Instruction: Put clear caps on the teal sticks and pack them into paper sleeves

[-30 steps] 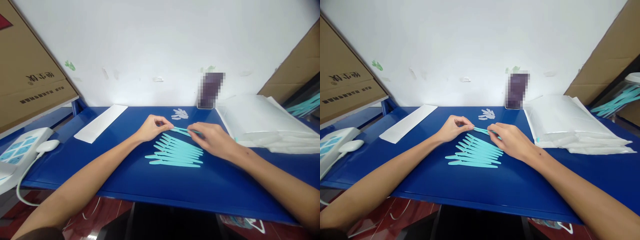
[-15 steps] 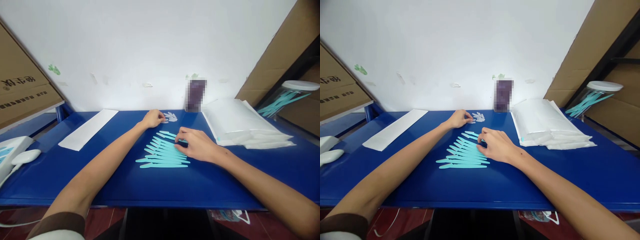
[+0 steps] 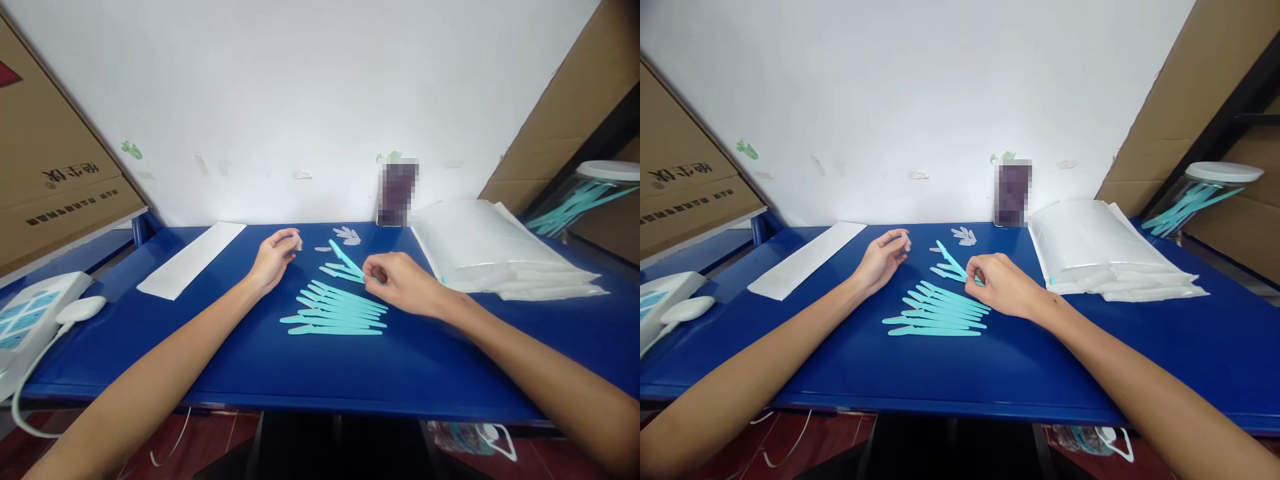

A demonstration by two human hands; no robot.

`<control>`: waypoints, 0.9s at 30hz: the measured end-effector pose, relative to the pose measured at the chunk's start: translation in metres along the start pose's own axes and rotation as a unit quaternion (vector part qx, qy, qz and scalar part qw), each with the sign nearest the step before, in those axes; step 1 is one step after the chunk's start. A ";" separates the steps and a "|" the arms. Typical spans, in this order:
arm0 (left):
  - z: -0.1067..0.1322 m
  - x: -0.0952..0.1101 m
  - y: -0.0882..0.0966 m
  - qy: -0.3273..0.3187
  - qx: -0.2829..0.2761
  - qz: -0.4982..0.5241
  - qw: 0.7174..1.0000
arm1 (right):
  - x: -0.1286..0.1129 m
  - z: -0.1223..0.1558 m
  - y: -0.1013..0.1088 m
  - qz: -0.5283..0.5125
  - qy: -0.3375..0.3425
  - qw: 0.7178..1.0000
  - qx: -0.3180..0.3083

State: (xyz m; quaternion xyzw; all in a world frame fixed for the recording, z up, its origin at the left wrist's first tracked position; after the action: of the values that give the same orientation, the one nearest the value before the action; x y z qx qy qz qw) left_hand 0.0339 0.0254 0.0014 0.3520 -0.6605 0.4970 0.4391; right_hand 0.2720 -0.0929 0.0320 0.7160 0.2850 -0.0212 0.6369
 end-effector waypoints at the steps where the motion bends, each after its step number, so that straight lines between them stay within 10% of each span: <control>1: 0.003 0.000 -0.002 -0.009 -0.010 -0.001 1.000 | 0.002 0.000 -0.001 -0.023 0.001 1.000 0.019; 19: 0.011 -0.007 -0.013 -0.041 -0.024 -0.004 0.999 | 0.015 0.003 -0.004 -0.006 0.041 0.999 0.034; 27: 0.009 -0.002 -0.012 -0.125 -0.135 -0.297 0.937 | 0.014 0.000 -0.010 0.033 0.028 0.999 0.002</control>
State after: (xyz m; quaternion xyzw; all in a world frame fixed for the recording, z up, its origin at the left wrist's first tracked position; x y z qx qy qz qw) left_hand 0.0434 0.0140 0.0031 0.5287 -0.6367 0.2018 0.5238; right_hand 0.2794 -0.0870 0.0170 0.7268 0.2789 0.0187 0.6274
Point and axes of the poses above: each hand's wrist, its own z-axis away from the middle knuckle, its own y-axis out of the back of the hand, x = y × z, the point moved 2 cm from there along -z, towards the middle knuckle, and after that the axes turned 4 degrees about z, right-handed, at the moved point
